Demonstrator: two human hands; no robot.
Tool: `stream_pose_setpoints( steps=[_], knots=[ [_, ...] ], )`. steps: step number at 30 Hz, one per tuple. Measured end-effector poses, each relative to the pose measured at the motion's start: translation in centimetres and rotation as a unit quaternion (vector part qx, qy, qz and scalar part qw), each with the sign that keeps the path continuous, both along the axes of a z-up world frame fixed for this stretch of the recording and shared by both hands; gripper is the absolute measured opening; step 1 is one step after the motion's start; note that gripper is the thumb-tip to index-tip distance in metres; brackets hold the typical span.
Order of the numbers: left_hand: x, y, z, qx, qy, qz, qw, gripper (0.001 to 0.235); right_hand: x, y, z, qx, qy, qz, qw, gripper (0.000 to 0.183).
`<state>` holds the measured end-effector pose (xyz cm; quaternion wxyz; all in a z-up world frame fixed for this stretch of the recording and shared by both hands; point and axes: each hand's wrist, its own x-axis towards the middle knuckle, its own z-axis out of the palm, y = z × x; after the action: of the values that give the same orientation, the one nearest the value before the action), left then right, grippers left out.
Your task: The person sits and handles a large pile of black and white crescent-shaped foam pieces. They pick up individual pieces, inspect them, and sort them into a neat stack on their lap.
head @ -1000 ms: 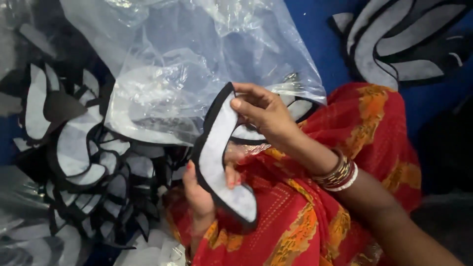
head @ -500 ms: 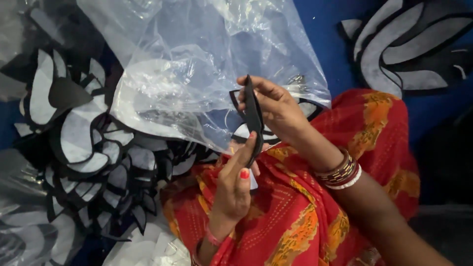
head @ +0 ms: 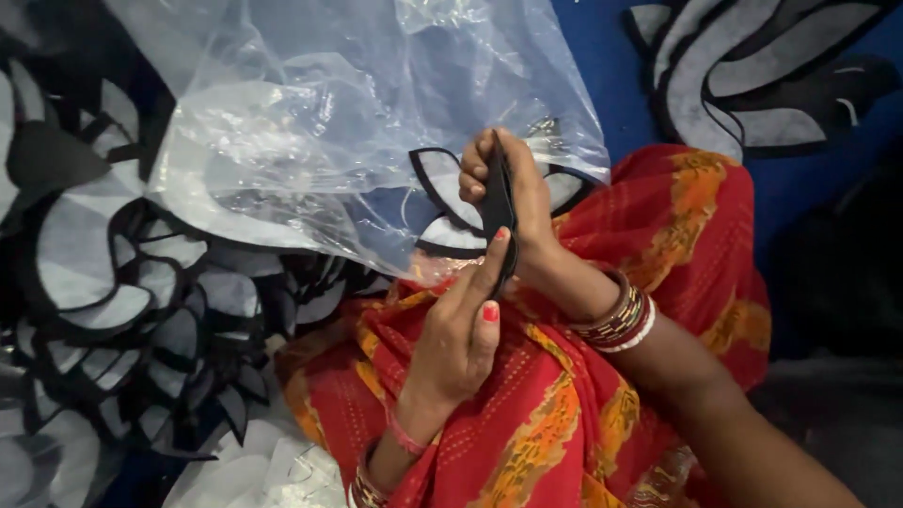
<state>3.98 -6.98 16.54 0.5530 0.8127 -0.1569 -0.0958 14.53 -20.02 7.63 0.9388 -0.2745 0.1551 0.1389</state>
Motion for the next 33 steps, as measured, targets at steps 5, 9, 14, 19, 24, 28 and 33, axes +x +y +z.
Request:
stream_pose_setpoints(
  steps=[5, 9, 14, 19, 24, 28, 33],
  knots=[
    [-0.2, -0.5, -0.2, -0.017, 0.047, -0.008, 0.999, 0.056, 0.4, -0.3, 1.1, -0.004, 0.007, -0.020, 1.000, 0.042],
    [0.2, -0.2, 0.0, -0.033, 0.017, -0.010, 0.999, 0.054, 0.7, 0.1, 0.7, -0.039, 0.015, -0.022, 0.999, 0.045],
    [0.1, 0.3, -1.2, -0.138, 0.195, 0.027, 0.971, 0.074, 0.8, 0.6, 0.2, -0.139, 0.047, -0.003, 0.989, 0.049],
    [-0.3, 0.9, -2.8, -0.419, 0.315, 0.110, 0.844, 0.073, 1.3, 1.0, -1.9, -0.353, -0.010, -0.015, 0.935, 0.060],
    [0.0, 2.3, -2.4, -0.446, 0.299, 0.131, 0.833, 0.075, 1.9, 0.1, -0.7, -0.420, -0.046, -0.003, 0.906, 0.063],
    [1.4, 4.8, -0.9, -0.468, 0.186, 0.237, 0.831, 0.068, 0.7, 0.1, 1.7, -0.373, -0.106, 0.164, 0.907, 0.052],
    [2.0, 8.1, 1.1, -0.512, 0.064, 0.363, 0.776, 0.061, -3.6, 3.1, 6.7, -0.195, -0.159, 0.370, 0.894, 0.036]
  ],
)
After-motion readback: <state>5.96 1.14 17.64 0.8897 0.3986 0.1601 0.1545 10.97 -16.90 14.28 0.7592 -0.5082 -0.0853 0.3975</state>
